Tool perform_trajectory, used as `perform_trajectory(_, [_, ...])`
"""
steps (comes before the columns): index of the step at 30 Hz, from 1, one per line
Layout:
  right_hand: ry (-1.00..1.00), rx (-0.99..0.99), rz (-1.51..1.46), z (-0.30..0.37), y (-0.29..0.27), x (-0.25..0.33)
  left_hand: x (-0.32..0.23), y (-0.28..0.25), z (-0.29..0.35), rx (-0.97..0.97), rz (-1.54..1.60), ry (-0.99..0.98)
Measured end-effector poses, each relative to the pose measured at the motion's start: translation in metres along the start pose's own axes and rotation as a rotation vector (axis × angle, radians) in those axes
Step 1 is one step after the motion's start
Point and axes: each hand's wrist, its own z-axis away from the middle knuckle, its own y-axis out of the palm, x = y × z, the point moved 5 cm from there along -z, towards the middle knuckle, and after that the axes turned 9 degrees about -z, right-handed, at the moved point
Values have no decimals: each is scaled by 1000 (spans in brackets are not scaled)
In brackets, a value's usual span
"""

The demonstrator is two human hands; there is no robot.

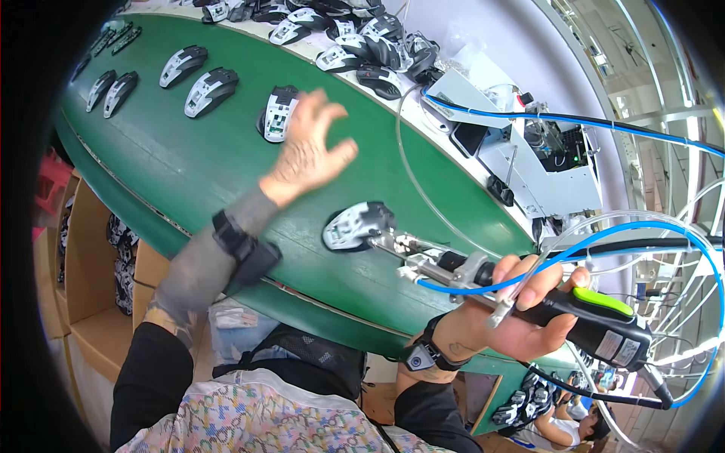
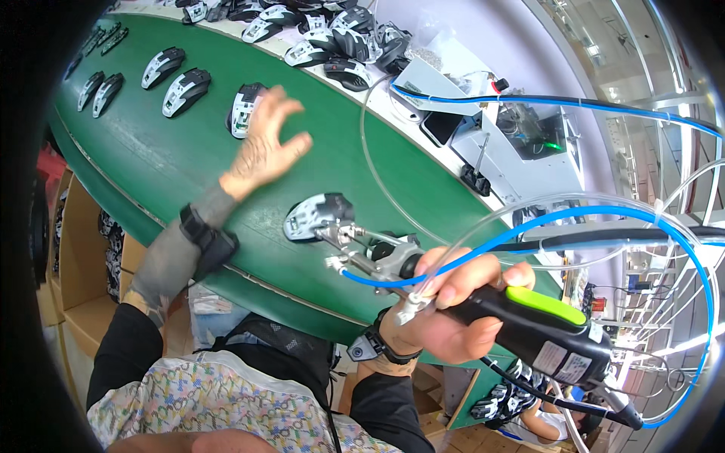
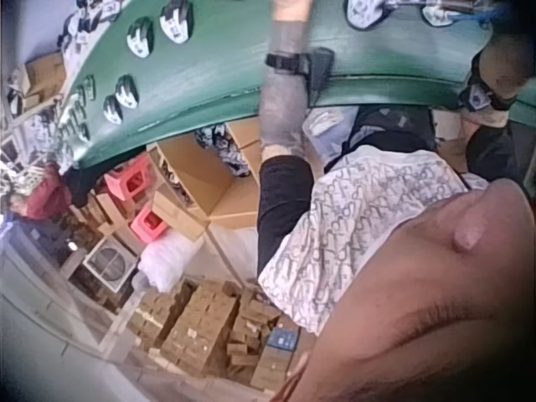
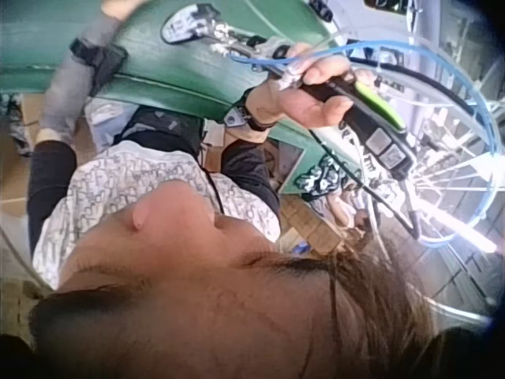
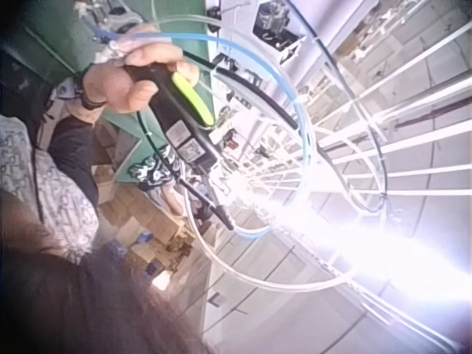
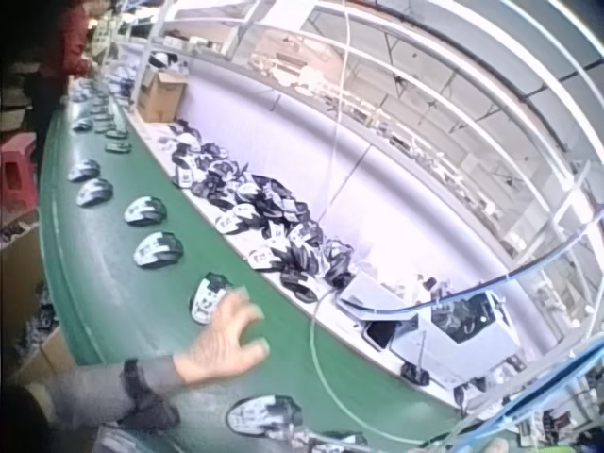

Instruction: Assemble computer mice by attaching internal components and using a pneumatic screwdriver on an assembly line.

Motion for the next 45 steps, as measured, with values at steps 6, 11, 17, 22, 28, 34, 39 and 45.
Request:
perform_trajectory(6, [20, 40, -7, -2, -5, -7, 83, 5, -13, 165, -339, -219])
perform_trajectory(11, [-4, 60, 0, -5, -7, -4, 42, 6, -5, 506, -345, -86])
perform_trajectory(17, [-117, 8, -35, -7, -16, 10, -26, 8, 15, 597, 1455, -736])
perform_trajectory(22, [-203, 23, -36, -4, -21, 18, -64, 2, 34, 598, 2111, -916])
perform_trajectory(28, [-223, 0, -23, -2, -19, 16, -73, 19, 62, 763, 1923, -913])
perform_trajectory(34, [-236, 22, -52, -4, -18, 13, -83, 19, 70, 868, 1848, -849])
perform_trajectory(39, [-222, 33, -63, -3, -17, 11, -85, 16, 70, 887, 1896, -824])
perform_trajectory(45, [-206, 44, -76, -2, -14, 9, -90, 13, 70, 963, 1884, -781])
